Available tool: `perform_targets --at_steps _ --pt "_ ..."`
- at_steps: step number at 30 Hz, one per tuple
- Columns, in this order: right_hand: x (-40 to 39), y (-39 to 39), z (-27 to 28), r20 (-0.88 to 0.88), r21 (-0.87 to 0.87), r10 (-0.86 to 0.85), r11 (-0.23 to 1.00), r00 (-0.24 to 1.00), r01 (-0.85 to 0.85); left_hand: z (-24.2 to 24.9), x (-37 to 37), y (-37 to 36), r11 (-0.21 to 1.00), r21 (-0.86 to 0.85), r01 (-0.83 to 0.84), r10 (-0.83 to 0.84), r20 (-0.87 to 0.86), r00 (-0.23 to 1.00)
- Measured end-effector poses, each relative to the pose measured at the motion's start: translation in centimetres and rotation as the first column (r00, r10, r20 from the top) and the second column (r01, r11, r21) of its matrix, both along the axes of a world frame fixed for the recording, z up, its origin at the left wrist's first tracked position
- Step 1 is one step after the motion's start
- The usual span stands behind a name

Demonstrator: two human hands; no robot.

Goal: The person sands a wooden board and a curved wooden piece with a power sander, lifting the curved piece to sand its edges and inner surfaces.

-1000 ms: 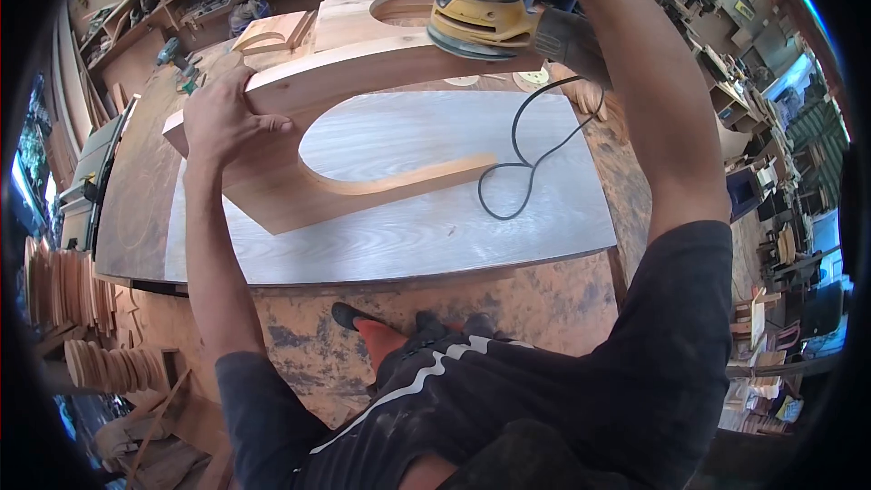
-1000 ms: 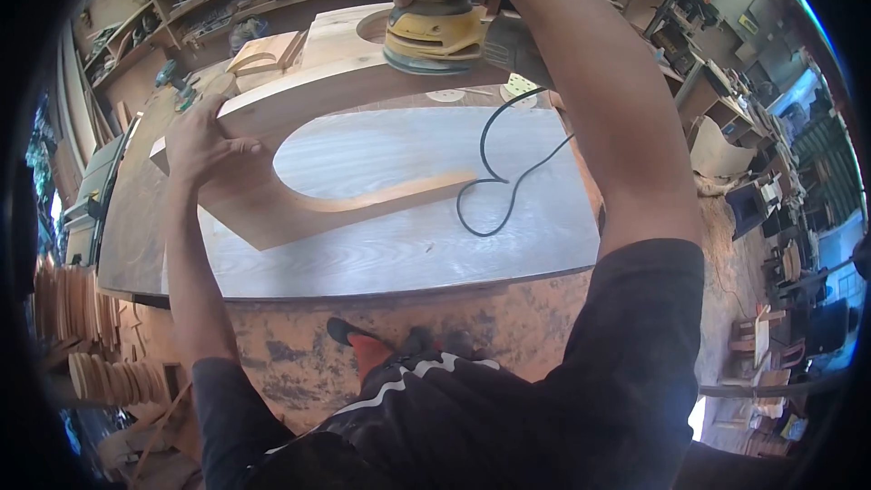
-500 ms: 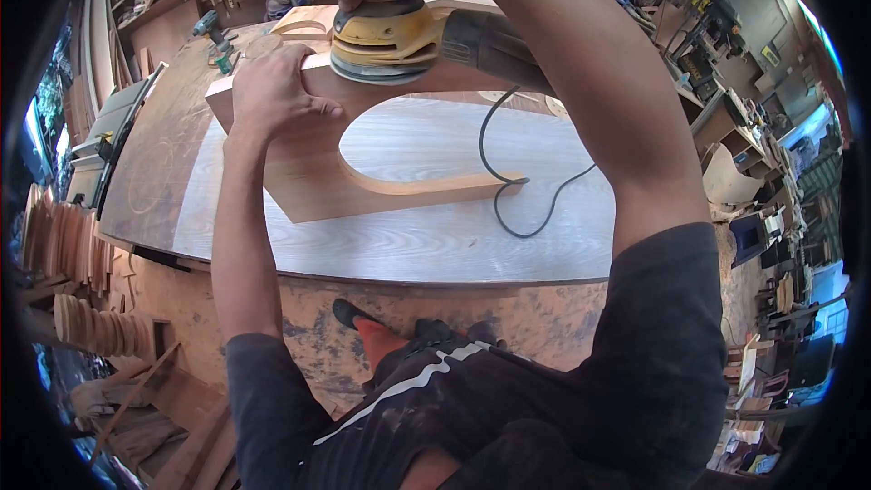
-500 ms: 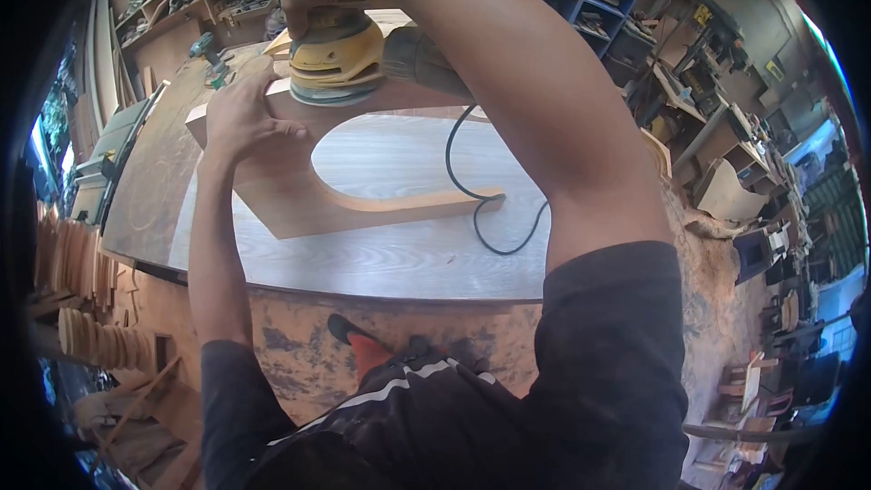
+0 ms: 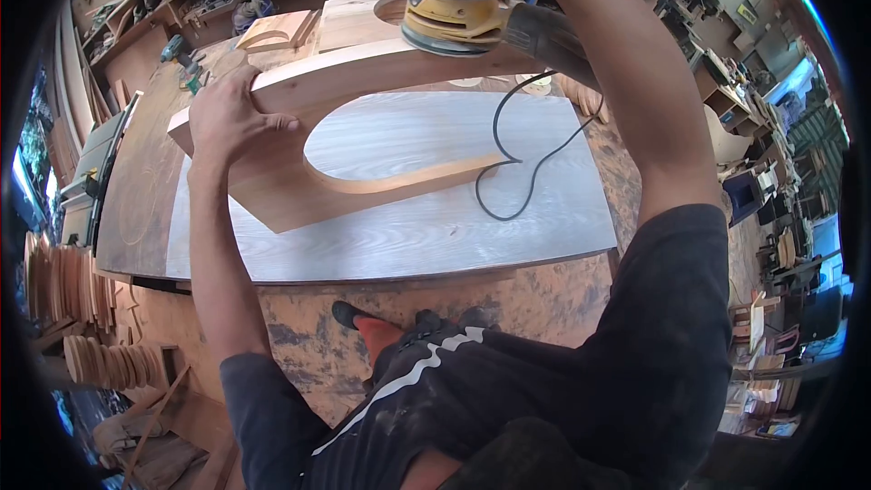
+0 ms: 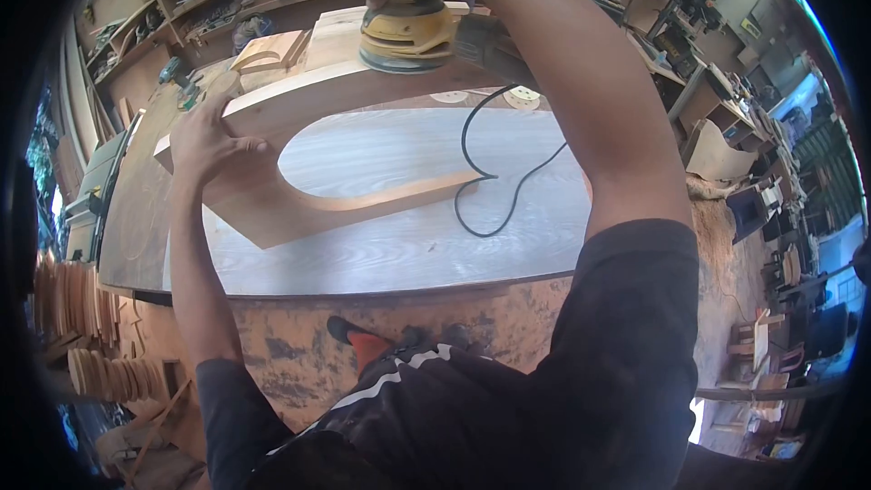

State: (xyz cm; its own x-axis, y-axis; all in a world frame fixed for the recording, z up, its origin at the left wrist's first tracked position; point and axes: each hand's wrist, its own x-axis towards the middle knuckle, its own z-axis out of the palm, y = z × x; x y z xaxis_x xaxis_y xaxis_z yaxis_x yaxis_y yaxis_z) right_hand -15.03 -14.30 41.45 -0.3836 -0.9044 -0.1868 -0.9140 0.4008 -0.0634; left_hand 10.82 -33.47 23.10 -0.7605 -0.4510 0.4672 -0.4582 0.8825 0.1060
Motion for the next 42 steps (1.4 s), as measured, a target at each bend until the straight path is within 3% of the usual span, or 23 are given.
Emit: perform_targets --at_steps 2,4,6,7,10,11,13,14,15,16,18,23,25,26,28,30,33,35,39,42 --pt "-1.9 2.0 -0.6 -0.141 -0.104 -0.101 0.991 0.985 0.086 0.1 0.0 0.3 1.0 -0.016 0.008 -0.009 -0.018 1.0" --pt "-3.5 4.3 -0.3 -0.097 -0.111 -0.143 0.985 0.985 0.132 0.2 0.1 0.4 1.0 -0.008 0.001 -0.001 -0.016 1.0" --pt "-4.5 6.6 0.4 0.091 -0.006 -0.247 0.969 0.965 0.248 0.0 0.1 0.2 1.0 -0.021 -0.005 0.005 -0.006 1.0" --pt "-5.5 7.2 -0.3 -0.104 -0.07 -0.232 0.972 0.967 0.226 0.0 0.0 0.1 0.999 -0.035 -0.015 0.015 0.004 1.0" --pt "-6.7 11.2 -0.1 -0.028 -0.09 -0.335 0.939 0.942 0.331 0.3 0.1 0.6 0.999 -0.031 -0.008 0.009 0.021 1.0" --pt "-7.3 11.9 0.1 -0.143 -0.074 -0.371 0.929 0.918 0.364 0.7 0.0 1.0 0.999 -0.033 0.001 0.0 0.021 1.0" --pt "-10.2 13.6 -0.1 -0.106 -0.001 -0.432 0.901 0.896 0.434 1.4 0.0 1.6 0.994 0.07 -0.078 0.07 0.11 0.991" --pt "-11.7 14.3 -0.1 -0.077 0.072 -0.483 0.87 0.872 0.488 1.3 -0.1 1.8 0.995 0.07 -0.072 0.064 0.105 0.992" --pt "-8.9 11.0 1.9 0.016 0.141 -0.796 0.601 0.605 0.787 1.1 0.1 1.7 0.996 0.049 -0.069 0.064 0.095 0.993" --pt "-9.7 12.7 1.0 0.017 0.138 -0.797 0.6 0.604 0.788 1.0 0.1 1.5 0.997 0.026 -0.068 0.066 0.086 0.994" --pt "-13.2 18.3 -2.0 -0.204 0.014 -0.386 0.918 0.899 0.397 0.5 0.1 0.8 0.999 -0.02 -0.037 0.038 0.055 0.998" --pt "-12.9 24.0 -3.2 -0.315 -0.09 -0.382 0.923 0.869 0.374 -0.1 0.1 -0.7 0.993 -0.112 0.029 -0.022 0.062 0.998" --pt "-11.5 26.1 -3.3 -0.361 -0.152 -0.339 0.941 0.869 0.304 -0.4 -0.2 -2.7 0.988 -0.055 0.144 -0.137 0.114 0.984" --pt "-10.6 26.9 -3.2 -0.354 -0.152 -0.35 0.937 0.867 0.316 -0.8 -0.3 -3.6 0.961 -0.143 0.236 -0.229 0.063 0.971" --pt "-10.0 29.0 -4.5 -0.37 -0.228 -0.31 0.944 0.876 0.237 -0.7 -1.3 -5.1 0.99 -0.045 0.135 -0.127 0.151 0.98" --pt "-8.1 29.5 -5.0 -0.232 -0.22 -0.392 0.913 0.89 0.344 -0.9 -2.0 -5.5 0.999 0.006 0.032 -0.033 0.135 0.99" --pt "-4.8 28.9 -7.0 -0.135 -0.17 -0.37 0.923 0.919 0.346 -2.4 -1.6 -5.7 0.997 0.081 -0.016 0.003 0.163 0.987" --pt "-3.2 28.1 -9.1 -0.106 -0.169 -0.326 0.937 0.94 0.306 -5.4 -1.5 -7.7 0.957 0.187 -0.223 0.157 0.315 0.936" --pt "-1.4 24.8 -15.4 -0.024 -0.18 -0.178 0.969 0.984 0.17 -14.4 0.6 -11.5 0.864 0.352 -0.359 0.258 0.302 0.918" --pt "-0.3 21.0 -20.0 -0.007 -0.131 -0.102 0.986 0.995 0.1 -19.6 2.0 -13.5 0.772 0.45 -0.449 0.261 0.419 0.869"
